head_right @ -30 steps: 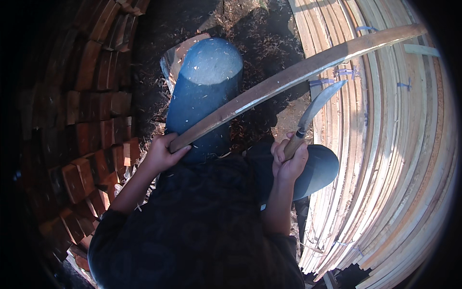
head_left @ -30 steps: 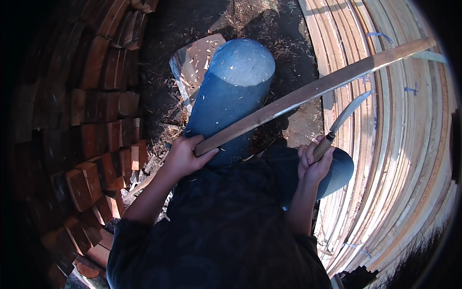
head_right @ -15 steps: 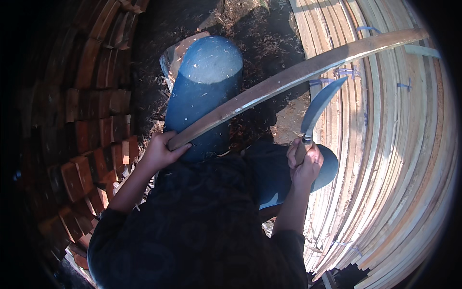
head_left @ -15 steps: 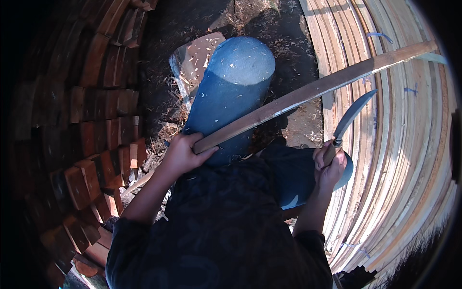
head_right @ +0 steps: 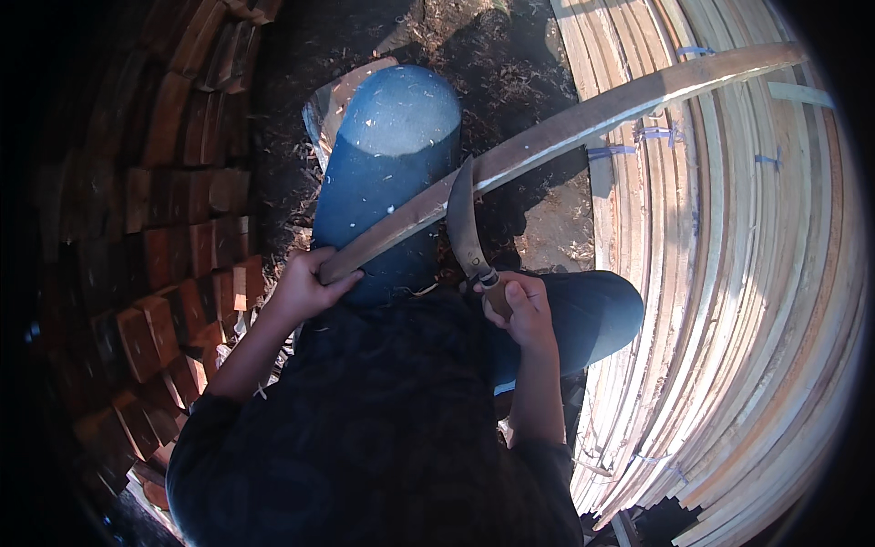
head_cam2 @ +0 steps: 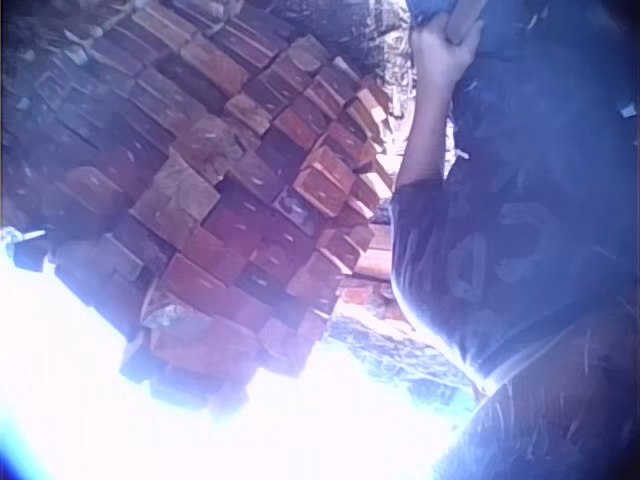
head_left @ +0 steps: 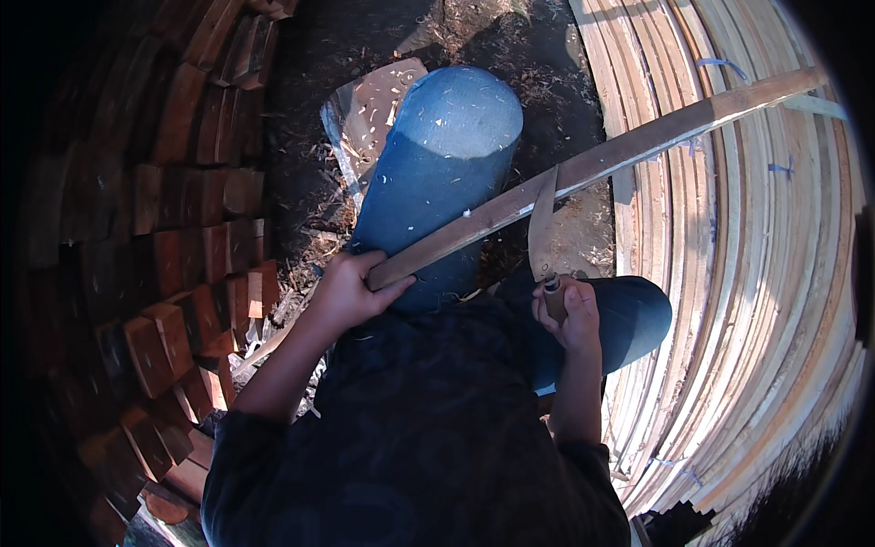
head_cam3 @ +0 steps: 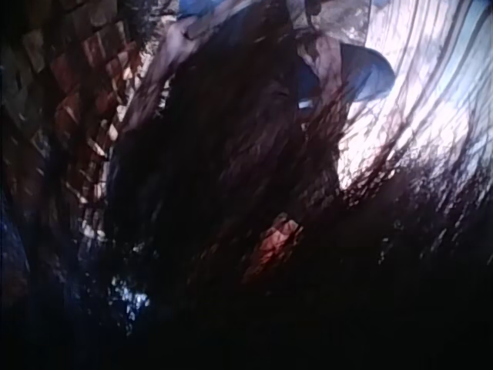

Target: The person sits on the ground and uses a curved knife to shave a long wooden plank resting on their legs. They repeatedly draw the knife along the plank to remove thin strips of wood.

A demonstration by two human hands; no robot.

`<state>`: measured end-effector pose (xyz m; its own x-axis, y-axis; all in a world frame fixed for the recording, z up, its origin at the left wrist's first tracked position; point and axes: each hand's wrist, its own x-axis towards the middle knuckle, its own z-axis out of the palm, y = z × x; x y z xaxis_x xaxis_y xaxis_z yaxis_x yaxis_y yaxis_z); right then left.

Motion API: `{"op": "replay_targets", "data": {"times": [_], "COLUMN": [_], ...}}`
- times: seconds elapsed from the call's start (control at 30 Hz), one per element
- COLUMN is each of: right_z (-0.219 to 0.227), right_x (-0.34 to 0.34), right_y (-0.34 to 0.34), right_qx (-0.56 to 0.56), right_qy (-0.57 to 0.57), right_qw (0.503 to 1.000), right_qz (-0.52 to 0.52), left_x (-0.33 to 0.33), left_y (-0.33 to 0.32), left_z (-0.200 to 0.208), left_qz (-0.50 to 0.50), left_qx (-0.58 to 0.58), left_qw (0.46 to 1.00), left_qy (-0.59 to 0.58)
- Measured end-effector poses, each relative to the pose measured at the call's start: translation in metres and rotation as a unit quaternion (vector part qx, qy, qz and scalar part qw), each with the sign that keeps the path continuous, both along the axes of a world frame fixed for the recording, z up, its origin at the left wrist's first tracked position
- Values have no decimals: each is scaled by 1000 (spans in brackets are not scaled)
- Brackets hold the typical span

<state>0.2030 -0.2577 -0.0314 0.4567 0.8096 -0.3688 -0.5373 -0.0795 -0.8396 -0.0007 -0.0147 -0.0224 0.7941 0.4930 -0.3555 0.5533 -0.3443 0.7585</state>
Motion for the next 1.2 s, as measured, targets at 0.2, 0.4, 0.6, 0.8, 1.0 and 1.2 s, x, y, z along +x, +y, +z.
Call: {"op": "replay_targets", "data": {"times": [0.2,0.4,0.6,0.8,1.0,1.2], "right_z": [3,25,21,28,23,13], "right_x": [5,21,26,16,9,7], "right_y": [4,9,1,4,0,-5], "right_qx": [102,-106,-9,-80,-117,-48], "right_qy": [71,-249,-142,-276,-241,-132], "right_qw": [985,960,965,957,963,972], "right_qz": [-120,70,-218,38,40,-188], "left_x": [2,1,0,1,0,3], "left_y": [2,1,1,3,2,1], "left_z": [2,2,0,4,1,4], "left_qz": [-8,-7,-15,-22,-23,-17], "left_qx": [-10,-2,-10,-3,-3,0], "left_qw": [1000,1000,1000,1000,1000,1000], "left_qy": [10,6,16,12,19,24]}}
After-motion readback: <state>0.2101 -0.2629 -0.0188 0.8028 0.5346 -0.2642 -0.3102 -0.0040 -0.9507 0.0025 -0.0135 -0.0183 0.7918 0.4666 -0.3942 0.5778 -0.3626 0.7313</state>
